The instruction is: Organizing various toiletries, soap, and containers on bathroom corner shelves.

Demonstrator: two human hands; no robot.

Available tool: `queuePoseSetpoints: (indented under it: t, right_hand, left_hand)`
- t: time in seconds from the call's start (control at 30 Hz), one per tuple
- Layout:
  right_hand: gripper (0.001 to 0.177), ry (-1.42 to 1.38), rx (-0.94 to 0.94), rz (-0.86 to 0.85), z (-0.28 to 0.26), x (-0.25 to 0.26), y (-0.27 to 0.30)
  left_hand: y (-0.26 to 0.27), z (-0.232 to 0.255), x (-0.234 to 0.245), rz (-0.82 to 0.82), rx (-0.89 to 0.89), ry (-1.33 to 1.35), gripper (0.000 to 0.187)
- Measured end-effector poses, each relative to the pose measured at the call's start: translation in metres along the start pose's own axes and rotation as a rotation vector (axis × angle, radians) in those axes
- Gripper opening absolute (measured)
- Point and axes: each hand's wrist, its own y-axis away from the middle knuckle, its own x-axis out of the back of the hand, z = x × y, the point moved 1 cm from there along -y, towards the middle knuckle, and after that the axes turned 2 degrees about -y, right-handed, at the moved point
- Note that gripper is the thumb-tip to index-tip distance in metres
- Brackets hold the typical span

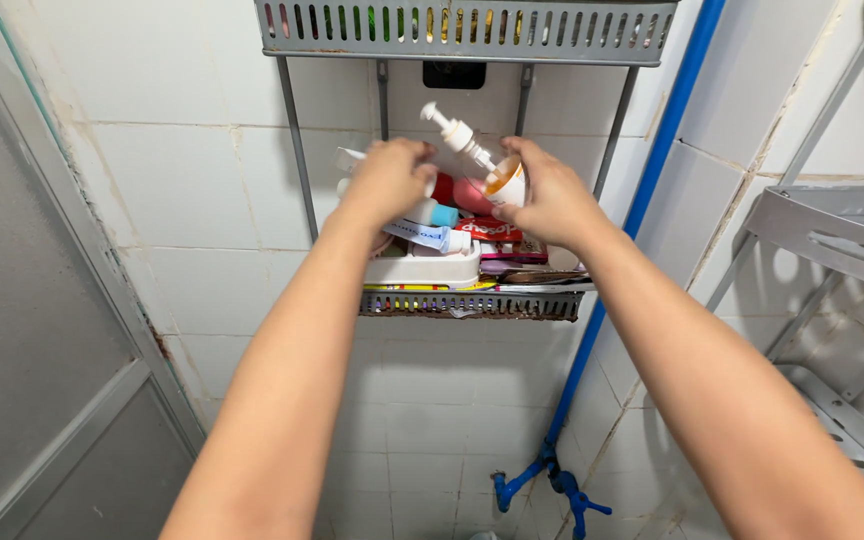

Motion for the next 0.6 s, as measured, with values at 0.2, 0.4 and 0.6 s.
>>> queuePoseSetpoints:
  t: [0.2, 0.4, 0.6]
  right_hand:
    - [0.082, 0.246, -0.181, -0.094, -0.015, 0.001, -0.009]
    - [0.075, 0.357, -0.27, -0.202, -0.033, -0.018, -0.013]
    - [0.082, 0.181, -0.004, -0.118, 0.007, -0.06, -0.011]
  left_hand:
    - [0.033, 0.023, 0.052, 0.075, 0.254, -0.438, 0.029]
    - [0.037, -0.001, 0.051, 0.297, 0.174, -0.5, 0.035]
    - [0.029, -0.011, 0.038, 0.12, 0.219, -0.382, 0.048]
